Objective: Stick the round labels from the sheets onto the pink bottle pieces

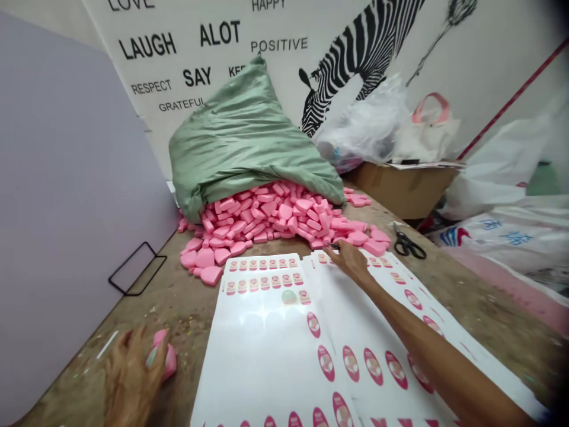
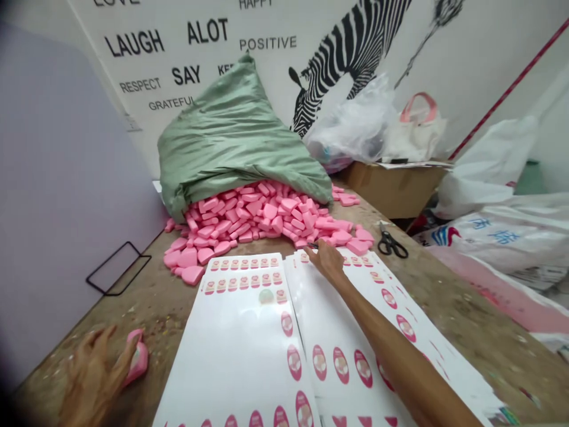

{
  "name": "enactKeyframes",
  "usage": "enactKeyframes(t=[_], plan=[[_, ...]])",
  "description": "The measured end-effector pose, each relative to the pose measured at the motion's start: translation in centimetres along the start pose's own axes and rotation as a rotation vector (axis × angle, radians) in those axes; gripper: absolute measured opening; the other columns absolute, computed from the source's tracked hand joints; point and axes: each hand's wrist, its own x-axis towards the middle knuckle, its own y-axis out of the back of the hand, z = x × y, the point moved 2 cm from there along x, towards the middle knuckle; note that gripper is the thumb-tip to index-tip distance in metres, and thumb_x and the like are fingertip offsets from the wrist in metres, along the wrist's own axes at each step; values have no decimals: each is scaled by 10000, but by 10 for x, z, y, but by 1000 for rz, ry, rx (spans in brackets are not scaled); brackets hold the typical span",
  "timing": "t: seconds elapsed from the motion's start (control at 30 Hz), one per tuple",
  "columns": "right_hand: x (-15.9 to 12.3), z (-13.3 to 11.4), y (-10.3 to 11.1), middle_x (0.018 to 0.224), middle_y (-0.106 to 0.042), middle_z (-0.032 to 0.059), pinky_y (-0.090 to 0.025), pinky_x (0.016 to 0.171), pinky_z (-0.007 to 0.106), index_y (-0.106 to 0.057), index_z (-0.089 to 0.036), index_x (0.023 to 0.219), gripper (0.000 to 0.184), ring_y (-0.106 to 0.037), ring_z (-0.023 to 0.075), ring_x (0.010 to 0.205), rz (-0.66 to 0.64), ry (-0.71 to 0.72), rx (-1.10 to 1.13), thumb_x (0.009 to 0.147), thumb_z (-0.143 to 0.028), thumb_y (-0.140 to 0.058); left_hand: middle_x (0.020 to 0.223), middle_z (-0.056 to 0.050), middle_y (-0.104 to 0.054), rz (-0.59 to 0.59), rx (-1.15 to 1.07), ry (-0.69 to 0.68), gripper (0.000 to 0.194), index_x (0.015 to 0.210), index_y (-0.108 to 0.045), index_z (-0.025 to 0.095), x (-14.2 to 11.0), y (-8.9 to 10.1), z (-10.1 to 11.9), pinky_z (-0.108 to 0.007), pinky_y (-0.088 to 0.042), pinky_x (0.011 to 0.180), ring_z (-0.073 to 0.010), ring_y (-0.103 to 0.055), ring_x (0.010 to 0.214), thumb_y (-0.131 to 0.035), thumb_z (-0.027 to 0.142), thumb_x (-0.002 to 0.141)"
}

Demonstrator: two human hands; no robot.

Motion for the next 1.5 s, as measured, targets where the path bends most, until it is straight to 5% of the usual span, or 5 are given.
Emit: enactKeyframes(t=[0.23, 0.47, 0.73, 1.0, 1.5], plan=[[30, -13, -9, 983, -665, 239, -430, 742, 380, -637, -69, 967, 425, -617, 335, 971, 79, -105, -76, 866, -437, -451, 1181, -116, -589, -85, -313, -139, 421, 1024, -634, 186, -22, -9, 77, -455, -454, 955, -292, -537, 1134, -472, 499, 793], [-13, 18, 63, 817, -677, 160, -400, 637, 331, -669, -141, 836, 318, -631, 283, 793, 34, 39, -135, 813, -404, -491, 1158, -110, -615, -322, -620, -159, 282, 1043, -653, 207, -32, -3, 161, -426, -463, 932, -284, -597, 1039, -593, 343, 803], [-132, -18, 84, 582, -530, -27, -314, 497, 226, -654, -182, 715, 275, -413, 96, 524, -974, 566, 514, 824, -395, -519, 1250, -126, -565, -764, -790, -587, 465, 1285, -522, 233, -79, 1, 257, -443, -375, 986, -304, -505, 1143, -565, 265, 824], [-108, -14, 10, 737, -601, 11, -399, 625, 279, -555, -198, 844, 319, -517, 151, 651, -340, 332, 518, 897, -462, -385, 860, -93, -649, -940, -1217, 398, 385, 1028, -528, 135, -61, -26, 223, -336, -510, 716, -190, -634, 730, -608, 427, 789], [-106, -47, -36, 782, -636, 69, -297, 718, 317, -567, -194, 807, 167, -520, 206, 782, -24, 630, 55, 886, -280, -447, 681, -62, -655, -771, -1316, 507, 462, 985, -580, 119, -43, -84, 220, -322, -549, 639, -247, -701, 702, -716, 453, 697]])
